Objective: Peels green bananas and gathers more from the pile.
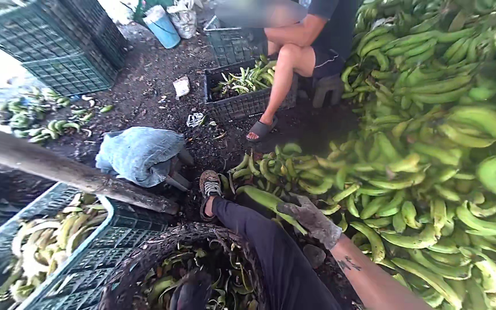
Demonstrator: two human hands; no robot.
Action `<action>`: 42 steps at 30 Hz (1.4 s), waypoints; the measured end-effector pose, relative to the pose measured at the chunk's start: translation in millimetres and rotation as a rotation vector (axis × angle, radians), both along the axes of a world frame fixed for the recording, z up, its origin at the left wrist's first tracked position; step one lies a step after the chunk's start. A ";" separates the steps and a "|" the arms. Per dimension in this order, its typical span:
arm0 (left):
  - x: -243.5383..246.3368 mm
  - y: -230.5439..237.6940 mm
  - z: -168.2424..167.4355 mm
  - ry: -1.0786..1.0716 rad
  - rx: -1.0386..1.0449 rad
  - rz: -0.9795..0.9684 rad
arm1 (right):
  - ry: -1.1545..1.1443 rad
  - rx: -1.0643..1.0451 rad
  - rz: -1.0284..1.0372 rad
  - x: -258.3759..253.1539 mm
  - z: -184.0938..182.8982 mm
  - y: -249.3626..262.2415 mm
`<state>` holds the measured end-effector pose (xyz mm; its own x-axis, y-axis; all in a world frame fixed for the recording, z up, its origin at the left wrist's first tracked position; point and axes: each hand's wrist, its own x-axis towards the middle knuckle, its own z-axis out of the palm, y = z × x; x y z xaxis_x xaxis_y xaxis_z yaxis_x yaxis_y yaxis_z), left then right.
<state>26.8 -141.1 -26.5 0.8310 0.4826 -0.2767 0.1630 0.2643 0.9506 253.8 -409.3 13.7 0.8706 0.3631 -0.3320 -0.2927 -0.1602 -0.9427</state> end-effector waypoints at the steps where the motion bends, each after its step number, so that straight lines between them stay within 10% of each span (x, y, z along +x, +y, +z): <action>1: 13.6 -6.9 9.9 -0.120 -0.015 -0.011 | 0.047 0.117 0.114 -15.0 22.6 19.8; 5: 39.2 -21.3 49.8 -0.535 -0.058 0.121 | 0.158 0.352 0.577 -80.6 34.9 91.0; 10: -2.0 12.3 34.4 -0.345 -0.235 0.471 | 0.011 0.330 0.600 -137.0 -3.6 128.6; 16: -60.8 43.1 -15.4 -0.108 -0.498 0.710 | -0.735 0.008 0.989 -170.2 -32.4 130.0; 30: -62.7 21.0 -17.7 -0.130 -0.710 0.471 | -1.168 -0.116 1.199 -180.8 -38.3 154.8; 42: -70.8 14.4 -28.4 -0.061 -0.407 0.455 | -0.660 -0.031 1.266 -182.9 -48.0 154.8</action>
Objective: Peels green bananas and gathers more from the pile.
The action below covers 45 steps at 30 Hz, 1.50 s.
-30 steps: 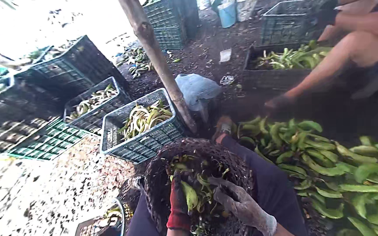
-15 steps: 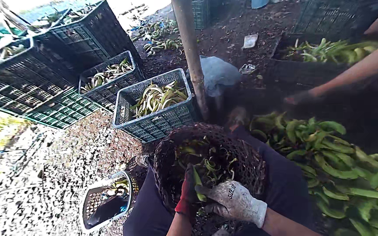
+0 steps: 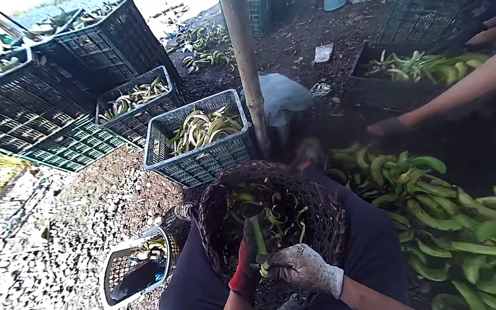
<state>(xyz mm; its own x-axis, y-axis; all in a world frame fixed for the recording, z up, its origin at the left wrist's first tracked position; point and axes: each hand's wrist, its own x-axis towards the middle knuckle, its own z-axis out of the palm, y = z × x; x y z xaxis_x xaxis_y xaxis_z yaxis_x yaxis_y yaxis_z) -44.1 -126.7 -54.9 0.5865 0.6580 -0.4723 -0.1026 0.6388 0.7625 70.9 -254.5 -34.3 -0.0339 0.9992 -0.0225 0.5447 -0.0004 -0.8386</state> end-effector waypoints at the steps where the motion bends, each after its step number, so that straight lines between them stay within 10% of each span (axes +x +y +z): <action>1: -3.9 -1.7 5.5 0.059 0.089 -0.055 | 0.079 -0.037 -0.056 1.1 3.8 0.6; 5: -21.6 -4.9 2.4 0.284 0.411 -0.244 | 0.586 0.067 -0.527 31.8 52.3 9.2; 8: -24.4 -1.1 -22.2 0.276 0.176 0.000 | 0.806 0.300 -0.674 65.0 85.8 13.9; 14: -11.3 24.8 -18.5 -0.096 -0.031 0.380 | 0.192 -0.609 -0.487 55.4 35.1 21.7; 20: 2.6 37.0 -17.7 -0.264 -0.100 0.529 | 0.131 -0.282 -0.065 -15.1 9.2 3.6; 45: 7.3 14.3 23.3 -0.295 -0.299 0.377 | -0.114 -0.336 -0.163 8.6 4.3 18.4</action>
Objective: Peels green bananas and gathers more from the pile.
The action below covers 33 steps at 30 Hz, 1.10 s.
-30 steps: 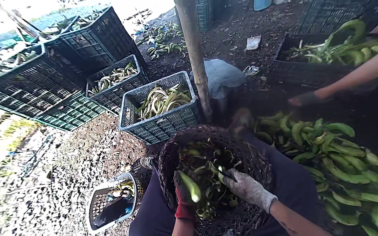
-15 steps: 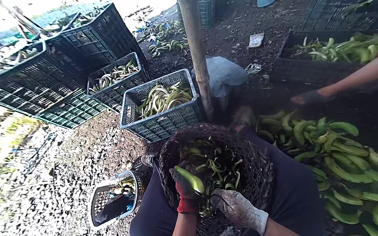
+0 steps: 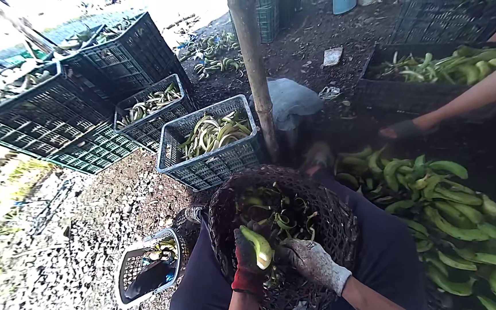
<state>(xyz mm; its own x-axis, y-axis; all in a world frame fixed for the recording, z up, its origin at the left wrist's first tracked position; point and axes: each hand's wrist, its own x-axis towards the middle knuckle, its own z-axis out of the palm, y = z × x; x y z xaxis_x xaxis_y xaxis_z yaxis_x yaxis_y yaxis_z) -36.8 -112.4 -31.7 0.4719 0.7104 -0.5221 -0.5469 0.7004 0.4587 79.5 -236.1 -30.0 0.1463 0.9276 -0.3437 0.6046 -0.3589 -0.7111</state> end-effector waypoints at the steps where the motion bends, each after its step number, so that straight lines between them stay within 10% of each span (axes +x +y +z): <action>1: 1.7 -3.9 1.9 -0.016 -0.007 -0.026 | 0.003 -0.033 -0.009 1.6 -1.9 3.2; 9: -11.6 -6.5 10.6 0.357 0.451 -0.494 | -0.251 -0.047 0.032 21.8 14.7 15.6; 13: -15.4 -4.7 17.5 0.549 0.352 -0.725 | -0.391 -0.124 0.119 32.0 18.4 28.6; 16: -12.8 -23.4 25.6 0.452 0.237 -0.897 | -0.293 -0.308 -0.190 63.0 2.5 43.5; 24: 2.2 22.5 7.8 -0.167 -0.078 -0.062 | -0.238 0.729 -0.121 2.5 -9.2 2.5; 33: 9.6 3.1 28.1 -0.263 -0.038 -0.076 | -0.116 0.556 -0.098 1.4 -3.5 5.3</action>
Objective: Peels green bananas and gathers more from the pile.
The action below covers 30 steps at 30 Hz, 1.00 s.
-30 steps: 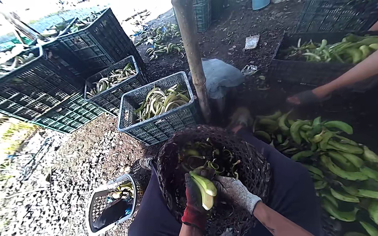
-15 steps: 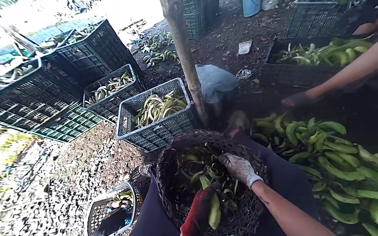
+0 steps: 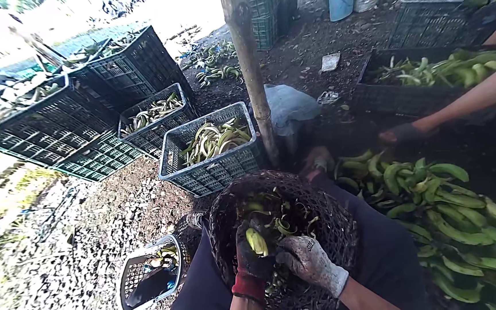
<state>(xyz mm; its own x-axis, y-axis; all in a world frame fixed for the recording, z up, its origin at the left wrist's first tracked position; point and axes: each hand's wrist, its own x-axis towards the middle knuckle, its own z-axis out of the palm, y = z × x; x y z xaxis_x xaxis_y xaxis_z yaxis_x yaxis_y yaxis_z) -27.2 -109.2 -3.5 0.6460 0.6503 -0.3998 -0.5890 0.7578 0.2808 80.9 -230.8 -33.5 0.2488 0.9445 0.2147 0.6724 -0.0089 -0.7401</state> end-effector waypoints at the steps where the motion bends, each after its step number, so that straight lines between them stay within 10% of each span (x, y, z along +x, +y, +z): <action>1: 0.9 -3.8 1.9 0.008 0.032 -0.005 | 0.054 -0.105 0.009 4.1 2.1 0.9; 11: -7.8 12.1 -6.5 0.079 0.178 0.057 | -0.069 0.068 0.021 6.0 17.7 -3.3; 18: -10.8 -1.5 -4.5 -0.053 0.231 -0.109 | 0.122 -0.400 0.097 18.8 23.2 14.4; 24: -36.4 -11.0 4.6 0.470 0.785 -0.378 | -0.224 -0.238 -0.005 20.9 27.8 1.7; 30: -31.1 -37.3 16.9 0.795 0.577 -0.638 | -0.200 -0.504 -0.011 66.2 19.4 14.0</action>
